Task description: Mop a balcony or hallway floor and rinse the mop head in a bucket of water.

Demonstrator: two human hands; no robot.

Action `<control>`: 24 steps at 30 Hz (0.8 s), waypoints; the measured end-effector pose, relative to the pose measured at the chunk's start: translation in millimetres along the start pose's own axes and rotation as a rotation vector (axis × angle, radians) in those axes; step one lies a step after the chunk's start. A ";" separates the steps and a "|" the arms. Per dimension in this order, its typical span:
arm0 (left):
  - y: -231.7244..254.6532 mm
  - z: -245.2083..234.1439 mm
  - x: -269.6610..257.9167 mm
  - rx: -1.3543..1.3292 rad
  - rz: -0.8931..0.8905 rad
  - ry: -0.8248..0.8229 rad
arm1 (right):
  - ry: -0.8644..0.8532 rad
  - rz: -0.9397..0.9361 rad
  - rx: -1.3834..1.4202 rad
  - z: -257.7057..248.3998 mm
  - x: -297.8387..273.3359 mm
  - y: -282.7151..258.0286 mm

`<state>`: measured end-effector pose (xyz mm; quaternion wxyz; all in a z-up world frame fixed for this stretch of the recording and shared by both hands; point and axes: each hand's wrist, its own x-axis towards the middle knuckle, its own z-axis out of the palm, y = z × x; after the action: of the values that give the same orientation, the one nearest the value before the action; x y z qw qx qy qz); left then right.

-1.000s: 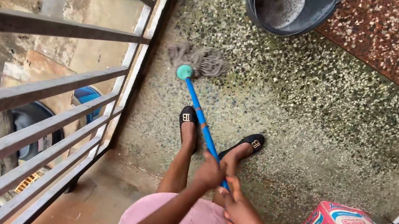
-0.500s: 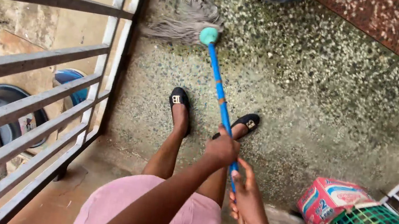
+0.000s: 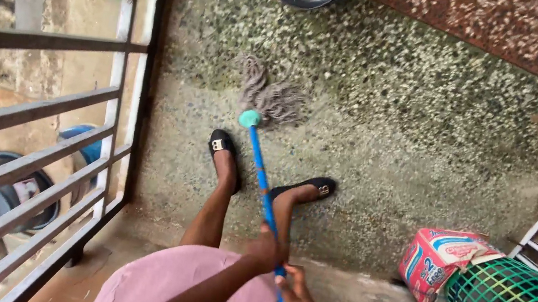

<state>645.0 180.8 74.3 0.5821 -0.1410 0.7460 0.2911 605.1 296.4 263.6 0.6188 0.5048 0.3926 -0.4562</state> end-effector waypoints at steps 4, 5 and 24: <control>-12.9 -18.5 4.5 0.138 0.049 0.019 | 0.021 -0.078 0.015 18.7 -20.7 -22.5; -6.2 -32.1 11.6 0.279 0.157 0.013 | 0.073 -0.146 0.026 19.0 -22.5 -32.5; 241.6 105.7 9.1 0.348 0.164 -0.330 | 0.424 -0.651 0.038 -264.3 96.6 171.3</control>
<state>592.9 436.3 114.7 0.6858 0.0718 0.6889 0.2234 789.6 552.7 169.7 0.3376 0.4482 0.6428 -0.5214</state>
